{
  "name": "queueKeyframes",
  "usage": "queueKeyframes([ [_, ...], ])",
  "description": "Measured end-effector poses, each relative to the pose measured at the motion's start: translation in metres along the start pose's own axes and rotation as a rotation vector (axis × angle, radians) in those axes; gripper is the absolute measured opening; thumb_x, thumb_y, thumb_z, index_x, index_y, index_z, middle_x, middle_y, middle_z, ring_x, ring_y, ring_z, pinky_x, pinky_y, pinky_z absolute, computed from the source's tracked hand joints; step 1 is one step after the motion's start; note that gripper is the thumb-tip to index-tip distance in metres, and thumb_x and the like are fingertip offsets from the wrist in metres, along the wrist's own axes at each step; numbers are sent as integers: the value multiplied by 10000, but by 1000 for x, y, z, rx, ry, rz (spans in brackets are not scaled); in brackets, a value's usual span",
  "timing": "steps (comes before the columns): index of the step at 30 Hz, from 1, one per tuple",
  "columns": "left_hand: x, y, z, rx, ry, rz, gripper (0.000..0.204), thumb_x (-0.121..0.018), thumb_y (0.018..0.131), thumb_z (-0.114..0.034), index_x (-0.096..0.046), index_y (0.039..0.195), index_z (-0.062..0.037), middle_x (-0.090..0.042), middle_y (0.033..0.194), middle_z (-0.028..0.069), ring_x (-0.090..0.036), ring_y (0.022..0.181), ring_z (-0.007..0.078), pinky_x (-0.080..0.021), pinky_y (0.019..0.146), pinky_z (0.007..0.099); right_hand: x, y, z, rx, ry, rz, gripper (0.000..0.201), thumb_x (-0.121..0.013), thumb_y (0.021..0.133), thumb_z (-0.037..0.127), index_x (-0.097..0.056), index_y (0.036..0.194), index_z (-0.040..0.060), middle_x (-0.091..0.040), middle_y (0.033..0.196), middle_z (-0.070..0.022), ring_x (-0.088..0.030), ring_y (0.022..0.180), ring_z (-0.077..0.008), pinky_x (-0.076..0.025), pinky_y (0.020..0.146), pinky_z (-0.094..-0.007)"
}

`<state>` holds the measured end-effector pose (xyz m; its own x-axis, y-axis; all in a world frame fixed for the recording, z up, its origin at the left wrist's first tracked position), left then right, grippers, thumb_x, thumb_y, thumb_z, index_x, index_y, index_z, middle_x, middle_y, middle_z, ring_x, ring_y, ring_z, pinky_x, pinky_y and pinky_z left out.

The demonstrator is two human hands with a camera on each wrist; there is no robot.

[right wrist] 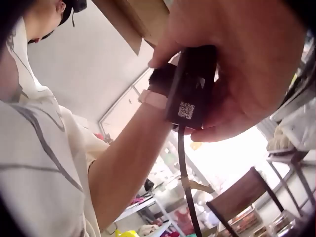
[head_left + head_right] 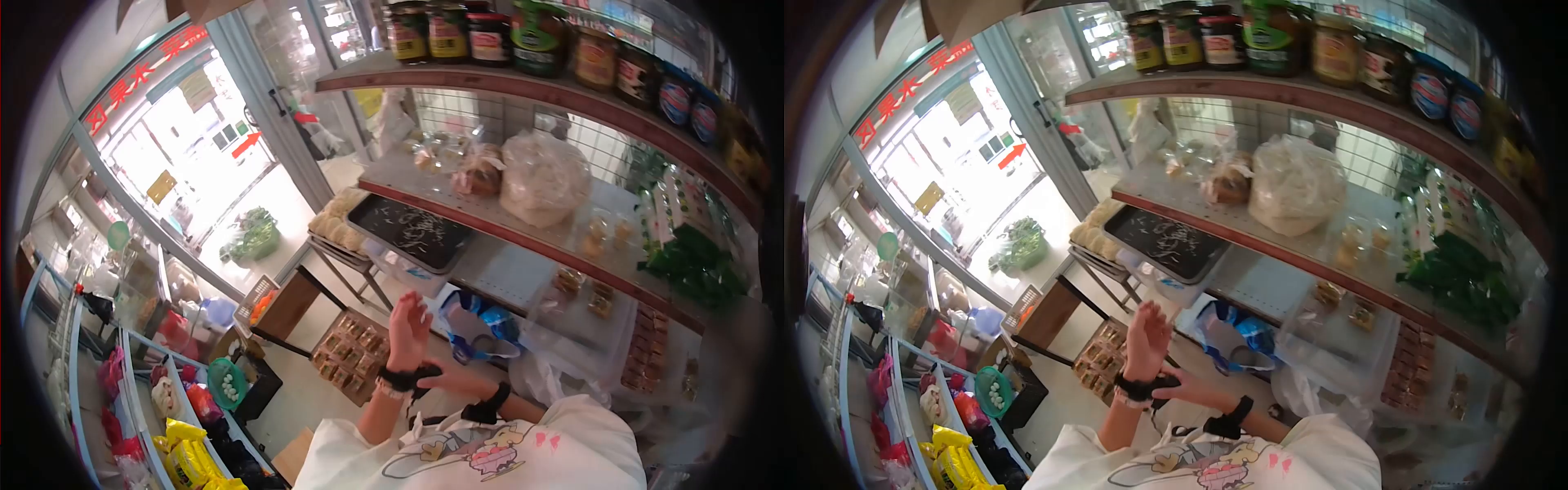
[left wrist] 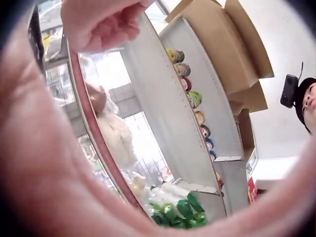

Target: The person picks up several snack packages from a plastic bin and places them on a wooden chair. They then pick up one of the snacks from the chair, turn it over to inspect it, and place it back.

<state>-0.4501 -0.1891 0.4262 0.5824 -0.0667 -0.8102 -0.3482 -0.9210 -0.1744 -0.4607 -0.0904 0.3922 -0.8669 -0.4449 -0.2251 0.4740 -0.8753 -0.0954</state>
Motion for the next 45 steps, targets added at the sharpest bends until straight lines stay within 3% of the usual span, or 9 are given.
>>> queueKeyframes([
  [12,-192,-11,94,-851,1094,351,137,-453,780,42,-541,859,-27,-515,833,55,-501,738,120,-401,621,228,116,-133,12,123,456,-445,290,-671,775,138,-497,989,50,-588,838,-31,-570,723,-79,-477,653,-216],
  [21,-262,-81,139,-1399,1035,521,194,-460,679,115,-561,760,-30,-527,773,94,-511,661,180,-402,579,247,173,-200,25,232,242,-559,348,-667,783,176,-468,1042,57,-545,874,8,-500,792,-41,-413,690,-172],
  [24,-245,-24,172,-600,659,481,151,-391,802,45,-526,814,-21,-528,780,34,-464,667,83,-386,587,221,185,-222,52,274,241,-514,333,-641,799,172,-456,1056,69,-554,921,-17,-514,851,-69,-418,739,-211],
  [29,-208,-36,240,-7,580,488,141,-450,863,-117,-495,959,-25,-563,841,64,-514,718,116,-402,646,225,232,-322,131,819,189,-814,356,-451,874,350,-426,1082,63,-555,900,-88,-516,891,-174,-367,802,-298],
  [31,-215,-80,295,300,554,804,411,-553,834,-253,-412,1154,-37,-579,952,92,-553,841,174,-425,733,267,239,-344,150,993,389,-698,332,-420,886,339,-434,1065,60,-536,842,-83,-505,797,-175,-362,781,-302],
  [35,-215,-159,357,381,836,1298,858,-767,644,-290,-278,1314,-73,-545,1095,110,-513,1029,204,-390,867,317,267,-368,154,1068,405,-771,299,-454,875,316,-436,1016,52,-520,774,-57,-499,749,-162,-372,726,-292],
  [41,-174,-164,388,717,1003,975,568,-733,693,-88,-437,1163,29,-583,963,69,-549,879,99,-455,767,240,266,-404,135,1026,-41,-1263,158,-529,811,125,-476,942,54,-505,694,-42,-476,660,-154,-364,613,-280],
  [43,-172,-156,388,732,730,848,494,-703,735,-92,-434,1122,55,-614,857,57,-574,769,76,-471,665,205,234,-406,140,1063,-854,-1241,144,-512,789,154,-504,873,36,-508,638,-37,-461,599,-147,-367,579,-290],
  [45,-169,-153,384,728,727,832,449,-671,764,-73,-423,1112,64,-605,875,54,-580,781,91,-483,661,216,223,-402,142,1067,-1017,-1285,148,-589,719,172,-525,785,56,-500,589,-19,-454,545,-155,-369,541,-291],
])
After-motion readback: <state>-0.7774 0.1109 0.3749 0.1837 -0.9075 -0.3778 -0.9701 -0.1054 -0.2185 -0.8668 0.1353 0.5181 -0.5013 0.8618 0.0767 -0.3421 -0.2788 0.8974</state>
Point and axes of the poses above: each hand's wrist, its own y-axis towards the middle knuckle, its own x-axis out of the back of the hand, z = x × y, the point moved 10 cm from there along y, towards the middle knuckle
